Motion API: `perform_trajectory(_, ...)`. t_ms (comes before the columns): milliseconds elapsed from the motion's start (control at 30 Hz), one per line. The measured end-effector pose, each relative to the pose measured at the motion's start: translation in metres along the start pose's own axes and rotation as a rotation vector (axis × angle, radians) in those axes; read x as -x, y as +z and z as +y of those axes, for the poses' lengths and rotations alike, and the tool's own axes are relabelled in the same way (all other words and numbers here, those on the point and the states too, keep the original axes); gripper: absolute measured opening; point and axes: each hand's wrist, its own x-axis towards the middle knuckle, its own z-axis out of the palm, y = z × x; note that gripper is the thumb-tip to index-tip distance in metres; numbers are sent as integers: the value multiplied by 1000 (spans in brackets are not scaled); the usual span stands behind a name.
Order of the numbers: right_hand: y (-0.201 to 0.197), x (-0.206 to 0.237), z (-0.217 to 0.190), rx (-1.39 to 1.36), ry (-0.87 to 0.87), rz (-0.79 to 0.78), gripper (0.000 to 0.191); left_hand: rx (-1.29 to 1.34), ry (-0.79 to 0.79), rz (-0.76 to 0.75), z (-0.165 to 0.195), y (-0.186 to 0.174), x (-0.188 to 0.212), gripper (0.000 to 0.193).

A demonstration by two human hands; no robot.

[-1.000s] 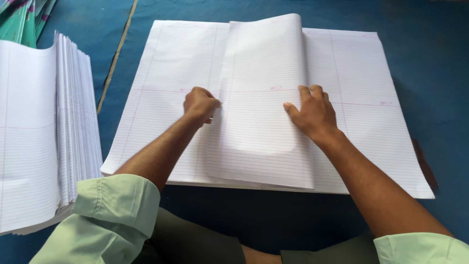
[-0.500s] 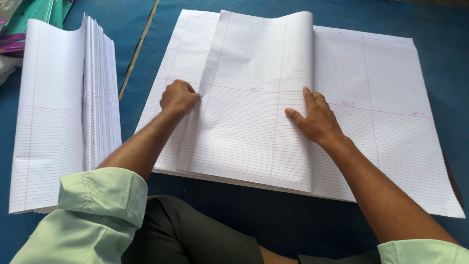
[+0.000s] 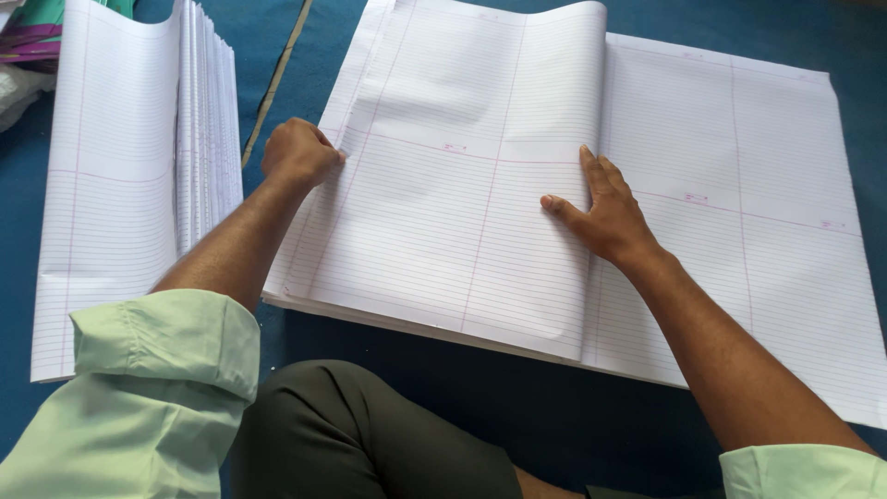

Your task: The person folds large lined paper sheets in half using both hands and a wooden block to press the crease. The folded sheets are stacked to the left, and the process repeats with additional sheets.

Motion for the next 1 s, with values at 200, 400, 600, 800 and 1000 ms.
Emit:
perform_trajectory(200,12,-5,-9,31,-1,10,104,46,-37,7,-11,-11,-9,25)
perform_trajectory(400,17,-5,-21,24,6,9,102,76,13,57,-24,-16,-15,21)
perform_trajectory(600,15,-1,-30,5,54,-12,92,101,8,63,-28,-14,-16,18)
perform_trajectory(800,15,-11,-34,-317,55,84,71,145,-50,74,-33,-11,-17,19)
perform_trajectory(1000,21,-16,-35,-264,51,7,73,251,-92,72,-36,-11,-21,16)
